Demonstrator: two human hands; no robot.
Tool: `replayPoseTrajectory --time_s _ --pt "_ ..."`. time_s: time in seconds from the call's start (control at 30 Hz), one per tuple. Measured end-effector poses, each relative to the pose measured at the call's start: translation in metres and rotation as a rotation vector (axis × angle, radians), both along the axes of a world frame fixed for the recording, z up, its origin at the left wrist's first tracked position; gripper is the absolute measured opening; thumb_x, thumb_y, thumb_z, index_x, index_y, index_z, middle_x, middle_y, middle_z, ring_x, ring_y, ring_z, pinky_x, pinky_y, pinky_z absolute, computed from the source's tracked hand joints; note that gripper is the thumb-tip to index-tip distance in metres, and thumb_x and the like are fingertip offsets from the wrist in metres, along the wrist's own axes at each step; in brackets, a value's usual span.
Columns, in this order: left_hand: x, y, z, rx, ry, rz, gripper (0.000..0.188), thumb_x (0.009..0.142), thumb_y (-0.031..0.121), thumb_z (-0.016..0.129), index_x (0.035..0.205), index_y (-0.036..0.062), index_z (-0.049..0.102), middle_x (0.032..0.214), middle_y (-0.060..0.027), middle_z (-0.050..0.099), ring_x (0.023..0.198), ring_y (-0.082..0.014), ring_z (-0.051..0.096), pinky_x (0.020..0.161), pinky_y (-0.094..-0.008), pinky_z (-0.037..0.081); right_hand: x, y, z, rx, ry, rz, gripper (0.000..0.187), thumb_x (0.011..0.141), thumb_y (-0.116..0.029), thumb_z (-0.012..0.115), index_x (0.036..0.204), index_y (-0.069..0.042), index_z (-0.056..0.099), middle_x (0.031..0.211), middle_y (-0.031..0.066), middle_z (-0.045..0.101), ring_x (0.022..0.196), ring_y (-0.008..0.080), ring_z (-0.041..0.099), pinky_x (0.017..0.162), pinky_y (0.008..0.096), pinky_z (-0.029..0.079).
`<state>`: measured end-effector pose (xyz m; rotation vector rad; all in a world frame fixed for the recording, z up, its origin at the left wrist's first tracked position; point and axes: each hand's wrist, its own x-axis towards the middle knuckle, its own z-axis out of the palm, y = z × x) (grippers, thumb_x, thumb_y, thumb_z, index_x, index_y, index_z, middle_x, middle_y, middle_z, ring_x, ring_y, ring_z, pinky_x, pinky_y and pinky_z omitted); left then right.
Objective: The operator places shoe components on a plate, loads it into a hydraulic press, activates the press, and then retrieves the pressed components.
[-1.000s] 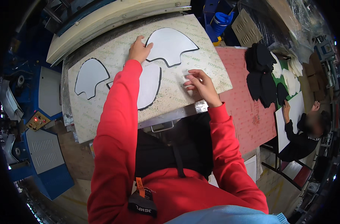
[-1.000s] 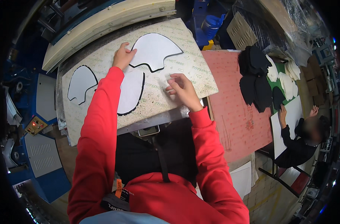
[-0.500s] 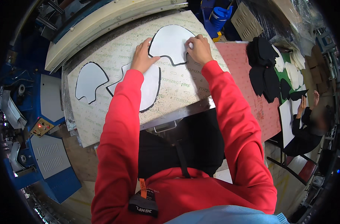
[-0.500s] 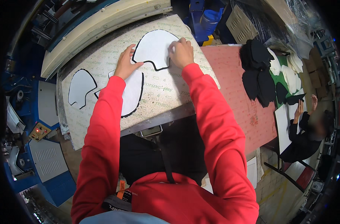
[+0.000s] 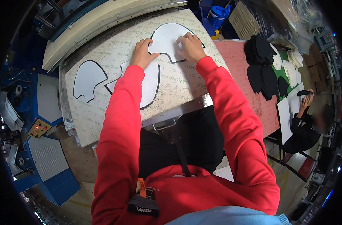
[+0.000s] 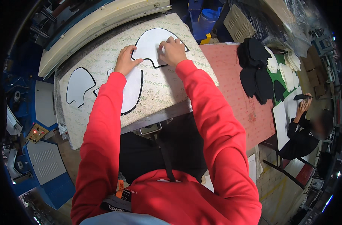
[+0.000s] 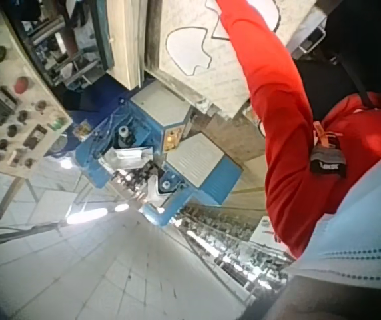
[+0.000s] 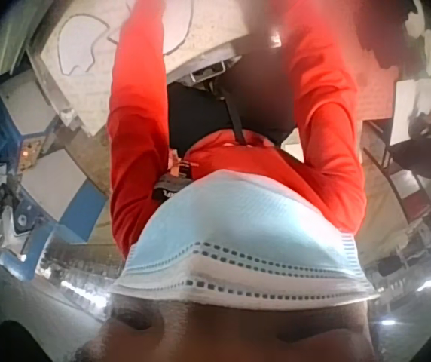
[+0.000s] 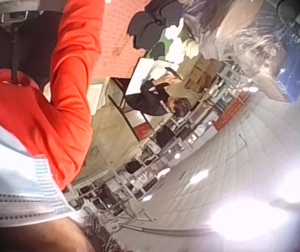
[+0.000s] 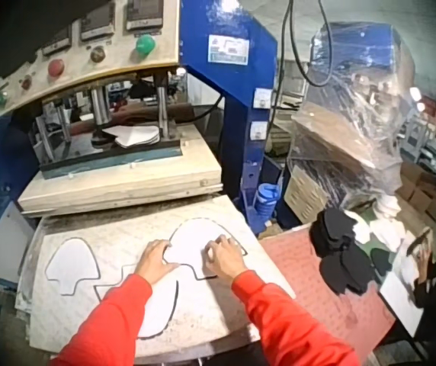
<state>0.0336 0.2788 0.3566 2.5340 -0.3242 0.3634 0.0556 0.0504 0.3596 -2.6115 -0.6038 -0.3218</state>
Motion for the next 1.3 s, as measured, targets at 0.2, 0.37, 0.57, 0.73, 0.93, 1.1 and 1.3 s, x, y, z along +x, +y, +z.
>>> replayPoseTrajectory --time_s 0.2,0.37,0.57,0.73,0.93,1.1,1.3 --pt "-0.002 -0.003 0.010 0.033 0.045 0.031 0.055 0.066 0.017 0.080 0.112 0.0065 0.052 0.112 -0.0145 0.056 0.108 -0.0340 0.052 0.092 -0.0403 0.044 -0.013 0.004 0.009 0.027 -0.007 0.031 0.026 0.072 -0.026 0.071 0.096 -0.016 0.066 0.104 0.0119 0.056 0.100 0.0330 0.052 0.086 0.0428 0.043" --pt "-0.041 0.022 0.028 -0.254 -0.140 -0.010 0.051 0.072 0.014 0.076 0.116 0.0051 0.054 0.117 -0.0155 0.053 0.111 -0.0338 0.052 0.096 -0.0367 0.043 -0.039 -0.048 0.023 0.594 -0.133 -0.051 0.017 0.079 -0.015 0.064 0.092 -0.003 0.065 0.094 0.0130 0.060 0.092 0.0278 0.057 0.083 0.0380 0.045" --pt "-0.175 0.106 0.013 -0.415 -0.273 0.366 0.039 0.076 0.012 0.073 0.111 0.0047 0.057 0.112 -0.0125 0.051 0.101 -0.0303 0.053 0.087 -0.0378 0.044 -0.145 -0.149 -0.019 0.839 -0.134 -0.453 0.014 0.089 -0.008 0.058 0.099 0.001 0.062 0.093 0.0052 0.063 0.083 0.0127 0.056 0.074 0.0247 0.044" --pt "-0.264 0.164 -0.012 -0.189 -0.388 1.024 0.056 0.071 0.020 0.078 0.119 0.0057 0.051 0.106 -0.0132 0.052 0.096 -0.0316 0.050 0.085 -0.0417 0.042 -0.246 -0.171 -0.074 0.997 0.129 -0.678 0.013 0.093 -0.009 0.054 0.091 0.003 0.059 0.081 0.0066 0.062 0.074 0.0106 0.056 0.068 0.0234 0.046" --pt "-0.256 0.160 -0.020 -0.021 -0.272 0.989 0.074 0.068 0.038 0.078 0.126 0.0071 0.045 0.104 -0.0135 0.054 0.102 -0.0342 0.049 0.087 -0.0483 0.037 -0.302 -0.132 -0.094 1.129 0.400 -0.504 0.014 0.095 -0.012 0.053 0.095 0.000 0.060 0.081 0.0031 0.059 0.067 0.0080 0.054 0.060 0.0196 0.042" --pt "-0.208 0.164 -0.010 0.194 -0.181 1.081 0.084 0.068 0.046 0.076 0.133 0.0095 0.038 0.107 -0.0147 0.053 0.104 -0.0349 0.049 0.087 -0.0482 0.036 -0.275 -0.098 -0.076 1.154 0.452 -0.322 0.012 0.094 -0.010 0.055 0.100 -0.001 0.060 0.082 0.0041 0.059 0.068 0.0080 0.054 0.063 0.0204 0.044" --pt "-0.217 0.192 -0.004 0.201 -0.117 0.988 0.080 0.071 0.046 0.074 0.133 0.0075 0.040 0.113 -0.0171 0.052 0.108 -0.0359 0.047 0.088 -0.0500 0.037 -0.218 -0.112 -0.052 1.140 0.146 -0.322 0.014 0.093 -0.009 0.055 0.105 -0.001 0.057 0.094 0.0054 0.060 0.078 0.0098 0.056 0.066 0.0218 0.045"
